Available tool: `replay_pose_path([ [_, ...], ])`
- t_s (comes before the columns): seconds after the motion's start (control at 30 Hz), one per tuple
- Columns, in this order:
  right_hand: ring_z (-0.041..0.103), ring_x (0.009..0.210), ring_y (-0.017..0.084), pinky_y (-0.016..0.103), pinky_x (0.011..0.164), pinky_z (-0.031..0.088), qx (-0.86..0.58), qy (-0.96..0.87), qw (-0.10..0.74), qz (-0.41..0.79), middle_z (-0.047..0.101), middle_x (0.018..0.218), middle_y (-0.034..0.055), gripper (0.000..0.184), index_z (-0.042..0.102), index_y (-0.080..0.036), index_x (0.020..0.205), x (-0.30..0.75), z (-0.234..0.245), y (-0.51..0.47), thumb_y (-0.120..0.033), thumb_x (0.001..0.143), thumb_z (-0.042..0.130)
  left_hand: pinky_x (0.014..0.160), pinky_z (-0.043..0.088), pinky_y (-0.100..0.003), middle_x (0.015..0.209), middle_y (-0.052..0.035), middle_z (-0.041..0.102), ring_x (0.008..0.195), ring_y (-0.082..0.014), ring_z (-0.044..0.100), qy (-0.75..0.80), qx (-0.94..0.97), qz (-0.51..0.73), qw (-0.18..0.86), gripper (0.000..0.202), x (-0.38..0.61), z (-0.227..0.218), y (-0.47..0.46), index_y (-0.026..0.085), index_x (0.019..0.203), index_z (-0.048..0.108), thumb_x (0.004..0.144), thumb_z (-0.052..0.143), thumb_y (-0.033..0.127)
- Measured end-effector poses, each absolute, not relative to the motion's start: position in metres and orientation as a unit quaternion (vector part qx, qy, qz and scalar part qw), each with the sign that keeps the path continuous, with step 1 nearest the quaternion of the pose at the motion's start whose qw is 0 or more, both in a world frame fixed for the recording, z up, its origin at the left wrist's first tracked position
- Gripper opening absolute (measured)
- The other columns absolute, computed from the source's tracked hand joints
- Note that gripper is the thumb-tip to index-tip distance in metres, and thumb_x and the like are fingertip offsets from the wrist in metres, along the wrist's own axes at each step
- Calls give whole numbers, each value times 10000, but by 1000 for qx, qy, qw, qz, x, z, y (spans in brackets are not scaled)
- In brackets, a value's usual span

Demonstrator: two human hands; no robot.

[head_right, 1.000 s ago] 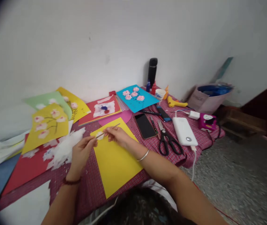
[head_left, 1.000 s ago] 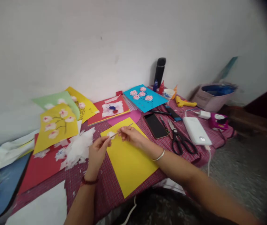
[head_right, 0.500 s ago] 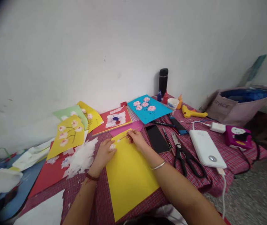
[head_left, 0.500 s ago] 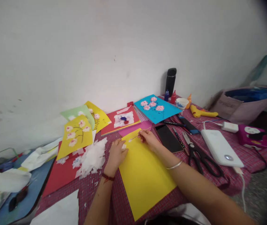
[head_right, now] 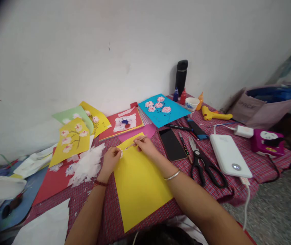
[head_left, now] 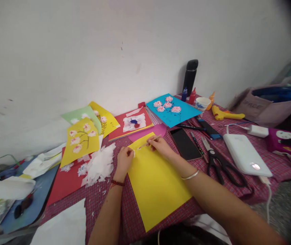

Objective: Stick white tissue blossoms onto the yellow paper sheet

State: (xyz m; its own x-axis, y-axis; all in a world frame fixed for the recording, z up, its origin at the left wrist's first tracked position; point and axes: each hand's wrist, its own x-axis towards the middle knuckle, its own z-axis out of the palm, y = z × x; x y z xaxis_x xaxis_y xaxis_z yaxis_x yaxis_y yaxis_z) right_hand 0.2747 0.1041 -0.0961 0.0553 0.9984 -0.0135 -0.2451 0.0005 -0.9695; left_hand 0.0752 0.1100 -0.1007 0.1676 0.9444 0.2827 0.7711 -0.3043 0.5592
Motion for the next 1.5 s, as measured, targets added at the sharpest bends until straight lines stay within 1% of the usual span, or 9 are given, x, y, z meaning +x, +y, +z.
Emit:
replay_pose_path([
  [0.47, 436, 433, 69, 196, 413, 318, -447, -513, 534, 503, 566, 607, -15, 90, 630, -165, 674, 262, -98, 103, -234, 687, 575, 648, 410, -266, 718, -8, 534, 693, -151, 531, 563, 729, 341, 191, 84, 71, -106, 109, 191, 665, 545, 725, 487, 207],
  [0.7, 470, 472, 82, 205, 445, 354, -441, -516, 523, 515, 570, 635, -5, 103, 617, -161, 662, 257, -91, 99, -242, 697, 563, 677, 426, -279, 779, -20, 579, 733, -154, 553, 562, 724, 337, 216, 90, 70, -105, 106, 180, 810, 538, 763, 463, 197],
  [0.83, 494, 496, 90, 214, 465, 379, -451, -532, 514, 498, 580, 669, 8, 112, 622, -156, 658, 255, -95, 99, -228, 700, 548, 719, 425, -301, 819, -37, 583, 778, -167, 549, 546, 753, 326, 171, 126, 74, -101, 103, 180, 848, 582, 766, 498, 225],
  [0.93, 513, 514, 90, 216, 472, 394, -440, -539, 522, 494, 602, 736, 26, 129, 625, -151, 656, 257, -99, 100, -248, 704, 555, 782, 411, -329, 820, -45, 591, 834, -187, 538, 528, 779, 314, 130, 116, 82, -100, 101, 185, 807, 623, 744, 526, 195],
  [1.07, 470, 415, 81, 207, 405, 358, -465, -478, 544, 509, 569, 576, -4, 166, 602, -148, 643, 269, -99, 101, -302, 700, 574, 809, 409, -352, 792, -49, 593, 838, -194, 536, 531, 774, 316, 137, 107, 90, -102, 102, 181, 721, 632, 740, 528, 180],
  [1.17, 476, 401, 85, 214, 401, 379, -479, -405, 564, 537, 592, 569, 5, 196, 592, -146, 657, 277, -96, 102, -340, 685, 592, 781, 442, -337, 905, -66, 609, 846, -181, 556, 539, 716, 381, 227, 195, 80, -88, 101, 181, 920, 632, 769, 529, 250],
  [1.27, 484, 412, 83, 213, 407, 388, -467, -387, 570, 554, 610, 593, 21, 221, 596, -141, 667, 279, -94, 101, -361, 672, 616, 716, 475, -294, 1008, -77, 601, 847, -160, 577, 545, 596, 513, 291, 369, 44, -54, 92, 195, 1136, 529, 802, 502, 348],
  [1.37, 486, 423, 81, 208, 411, 382, -455, -403, 564, 559, 612, 600, 21, 233, 597, -141, 668, 277, -97, 101, -372, 670, 630, 727, 472, -262, 959, -44, 608, 846, -140, 579, 555, 504, 620, 234, 354, -8, -17, 70, 202, 1093, 548, 784, 529, 374],
  [1.5, 478, 434, 80, 208, 421, 374, -467, -442, 545, 539, 615, 624, 19, 232, 599, -145, 688, 272, -105, 103, -377, 696, 610, 656, 465, -244, 780, -24, 625, 710, -136, 574, 644, 510, 530, 210, 303, -58, -8, 35, 155, 879, 625, 707, 606, 404],
])
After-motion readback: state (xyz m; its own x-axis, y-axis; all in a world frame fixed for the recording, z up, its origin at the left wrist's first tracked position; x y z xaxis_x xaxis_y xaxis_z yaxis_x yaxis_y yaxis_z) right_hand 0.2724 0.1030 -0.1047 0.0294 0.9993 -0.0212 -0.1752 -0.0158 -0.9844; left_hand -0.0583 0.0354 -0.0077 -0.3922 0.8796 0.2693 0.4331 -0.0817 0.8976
